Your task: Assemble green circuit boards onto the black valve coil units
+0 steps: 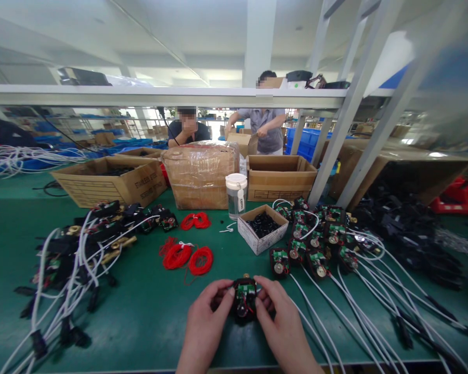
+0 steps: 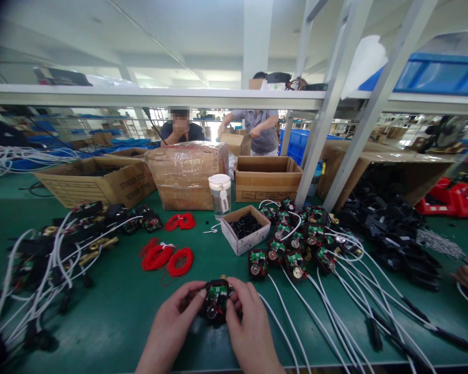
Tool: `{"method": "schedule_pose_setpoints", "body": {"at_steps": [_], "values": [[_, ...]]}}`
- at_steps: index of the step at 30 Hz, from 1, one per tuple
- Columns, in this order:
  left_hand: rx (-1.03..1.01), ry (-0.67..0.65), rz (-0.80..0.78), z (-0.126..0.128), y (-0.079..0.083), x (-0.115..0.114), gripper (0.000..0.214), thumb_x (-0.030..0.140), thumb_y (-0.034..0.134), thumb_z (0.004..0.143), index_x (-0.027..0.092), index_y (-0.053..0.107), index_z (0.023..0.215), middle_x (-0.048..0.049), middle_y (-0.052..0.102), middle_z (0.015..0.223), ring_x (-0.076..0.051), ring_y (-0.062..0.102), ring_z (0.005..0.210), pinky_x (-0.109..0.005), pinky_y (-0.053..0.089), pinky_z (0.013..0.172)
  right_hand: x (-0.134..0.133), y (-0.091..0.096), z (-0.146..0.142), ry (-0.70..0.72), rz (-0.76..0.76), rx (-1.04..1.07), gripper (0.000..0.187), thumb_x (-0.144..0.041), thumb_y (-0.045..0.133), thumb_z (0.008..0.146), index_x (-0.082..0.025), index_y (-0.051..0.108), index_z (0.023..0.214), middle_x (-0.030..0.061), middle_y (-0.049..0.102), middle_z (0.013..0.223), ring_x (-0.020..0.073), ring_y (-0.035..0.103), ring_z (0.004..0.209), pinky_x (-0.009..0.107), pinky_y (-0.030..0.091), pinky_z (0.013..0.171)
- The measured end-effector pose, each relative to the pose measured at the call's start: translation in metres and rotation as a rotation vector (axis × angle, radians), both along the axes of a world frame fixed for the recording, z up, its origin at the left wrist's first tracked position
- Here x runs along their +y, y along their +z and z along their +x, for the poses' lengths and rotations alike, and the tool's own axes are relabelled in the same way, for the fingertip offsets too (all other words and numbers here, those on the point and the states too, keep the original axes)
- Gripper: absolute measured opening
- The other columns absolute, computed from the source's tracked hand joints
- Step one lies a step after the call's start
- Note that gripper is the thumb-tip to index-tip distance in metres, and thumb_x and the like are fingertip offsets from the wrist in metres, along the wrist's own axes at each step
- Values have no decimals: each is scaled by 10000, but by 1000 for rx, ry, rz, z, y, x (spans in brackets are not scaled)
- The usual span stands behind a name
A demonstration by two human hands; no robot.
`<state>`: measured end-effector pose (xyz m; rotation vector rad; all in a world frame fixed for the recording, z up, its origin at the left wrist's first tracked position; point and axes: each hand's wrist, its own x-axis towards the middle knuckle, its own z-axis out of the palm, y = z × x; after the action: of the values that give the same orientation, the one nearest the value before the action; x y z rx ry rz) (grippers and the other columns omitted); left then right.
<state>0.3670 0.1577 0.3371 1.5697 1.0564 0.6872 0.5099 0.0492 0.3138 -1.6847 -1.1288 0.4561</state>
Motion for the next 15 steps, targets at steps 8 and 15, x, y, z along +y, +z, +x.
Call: {"method": "schedule_pose_setpoints", "body": {"at_steps": [8, 15], "values": [[54, -31, 271, -8, -1, -5, 296, 436, 620, 850, 255, 770, 1029, -27, 753, 886, -214, 717, 810, -337, 567, 787, -2, 1, -2, 16, -6, -2, 480, -124, 474, 908, -294, 563, 1348, 25, 597, 1010, 185, 608, 847, 322, 522, 783], [56, -93, 287, -16, -12, -8, 364, 310, 628, 831, 257, 718, 1179, -16, 741, 907, -182, 716, 762, -324, 585, 783, -4, -3, -4, 15, -18, -21, 569, -96, 485, 868, -292, 521, 1401, 36, 601, 1030, 199, 611, 868, 353, 535, 815]]}}
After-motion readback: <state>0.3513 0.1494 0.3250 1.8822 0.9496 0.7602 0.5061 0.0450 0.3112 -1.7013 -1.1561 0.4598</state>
